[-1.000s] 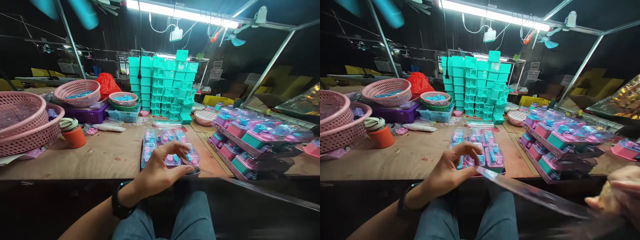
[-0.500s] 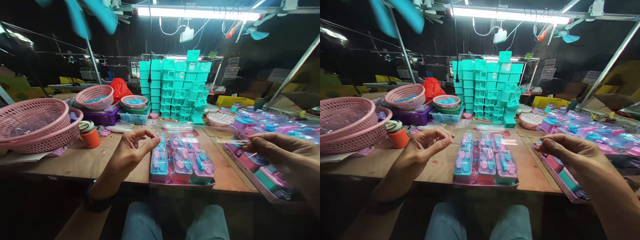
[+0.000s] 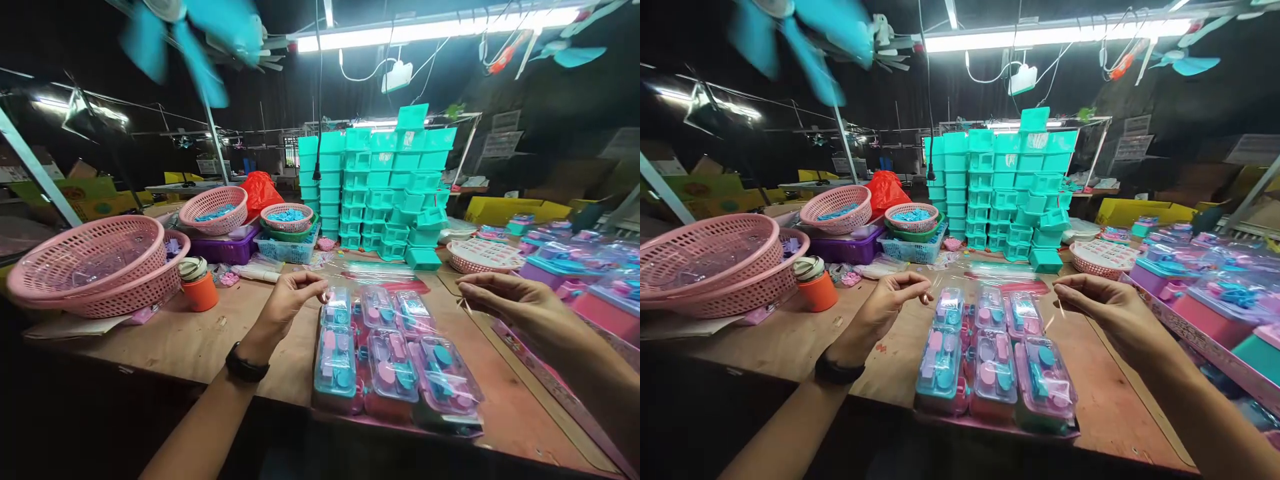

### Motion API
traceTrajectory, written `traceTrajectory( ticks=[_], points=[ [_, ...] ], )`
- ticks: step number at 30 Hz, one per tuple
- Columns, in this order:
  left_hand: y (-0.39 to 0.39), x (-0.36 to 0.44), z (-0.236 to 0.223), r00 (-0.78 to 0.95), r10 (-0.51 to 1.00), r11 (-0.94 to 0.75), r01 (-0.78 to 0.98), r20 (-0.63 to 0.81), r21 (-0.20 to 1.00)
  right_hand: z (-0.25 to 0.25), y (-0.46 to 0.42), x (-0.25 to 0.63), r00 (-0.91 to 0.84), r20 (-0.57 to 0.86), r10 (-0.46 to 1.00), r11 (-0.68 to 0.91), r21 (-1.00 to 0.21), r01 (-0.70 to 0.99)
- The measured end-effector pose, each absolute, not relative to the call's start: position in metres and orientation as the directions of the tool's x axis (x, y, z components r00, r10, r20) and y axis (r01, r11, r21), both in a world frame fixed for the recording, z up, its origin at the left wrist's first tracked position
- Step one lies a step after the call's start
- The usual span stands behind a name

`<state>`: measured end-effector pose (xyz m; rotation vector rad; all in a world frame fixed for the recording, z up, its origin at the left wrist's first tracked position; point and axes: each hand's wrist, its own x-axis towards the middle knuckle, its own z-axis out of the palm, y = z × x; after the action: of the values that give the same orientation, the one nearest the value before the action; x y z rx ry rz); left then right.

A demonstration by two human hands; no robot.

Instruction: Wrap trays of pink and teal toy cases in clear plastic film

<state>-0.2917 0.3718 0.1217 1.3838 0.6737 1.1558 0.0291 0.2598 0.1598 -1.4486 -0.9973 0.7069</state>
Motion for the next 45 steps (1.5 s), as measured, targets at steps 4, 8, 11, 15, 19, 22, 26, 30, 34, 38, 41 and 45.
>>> traceTrajectory(
  ticks=[4, 8, 11, 15, 19, 22, 26, 30, 34, 38, 41, 45],
  points=[
    [0.399, -0.281, 0.113, 0.286, 0.915, -0.235, -0.194, 0.284, 0.952, 0.155, 0.287, 0.034, 0.477, 0.072, 0.876, -0.012, -0.985, 0.170],
    [0.421, -0.271, 0.106, 0.313, 0.926, -0.144, -0.231, 0.213, 0.962, 0.142, 0.313, 0.047, 0.441, 0.071, 0.895, -0.009, -0.984, 0.176],
    [0.434, -0.264, 0.101, 0.354, 0.923, -0.042, -0.297, 0.151, 0.954, 0.128, 0.332, 0.059, 0.419, 0.073, 0.905, 0.006, -0.987, 0.159],
    [0.449, -0.260, 0.096, 0.382, 0.921, 0.069, -0.367, 0.082, 0.928, 0.112, 0.353, 0.071, 0.395, 0.072, 0.916, 0.018, -0.990, 0.139],
    [0.462, -0.262, 0.094, 0.377, 0.925, 0.098, -0.370, 0.053, 0.924, 0.098, 0.370, 0.082, 0.415, 0.057, 0.908, 0.006, -0.992, 0.123],
    [0.471, -0.262, 0.093, 0.343, 0.937, 0.060, -0.334, 0.062, 0.941, 0.091, 0.379, 0.086, 0.412, 0.074, 0.908, 0.016, -0.990, 0.142],
    [0.484, -0.256, 0.090, 0.290, 0.955, 0.022, -0.290, 0.066, 0.957, 0.089, 0.390, 0.084, 0.377, 0.041, 0.925, -0.020, -0.988, 0.156],
    [0.499, -0.248, 0.083, 0.238, 0.971, 0.030, -0.154, 0.008, 0.988, 0.083, 0.404, 0.084, 0.360, 0.019, 0.933, -0.060, -0.976, 0.207],
    [0.513, -0.239, 0.068, 0.211, 0.972, 0.100, 0.042, -0.107, 0.994, 0.066, 0.419, 0.091, 0.370, -0.046, 0.928, -0.128, -0.972, 0.199],
    [0.521, -0.231, 0.048, 0.217, 0.957, 0.164, 0.139, -0.191, 0.977, 0.043, 0.429, 0.101, 0.367, -0.187, 0.911, -0.272, -0.942, 0.195],
    [0.524, -0.227, 0.034, 0.236, 0.939, 0.205, 0.199, -0.250, 0.958, 0.027, 0.431, 0.106, 0.339, -0.245, 0.908, -0.323, -0.926, 0.194],
    [0.527, -0.226, 0.016, 0.262, 0.910, 0.250, 0.268, -0.320, 0.930, 0.016, 0.427, 0.107, 0.286, -0.329, 0.900, -0.389, -0.903, 0.184]
  ],
)
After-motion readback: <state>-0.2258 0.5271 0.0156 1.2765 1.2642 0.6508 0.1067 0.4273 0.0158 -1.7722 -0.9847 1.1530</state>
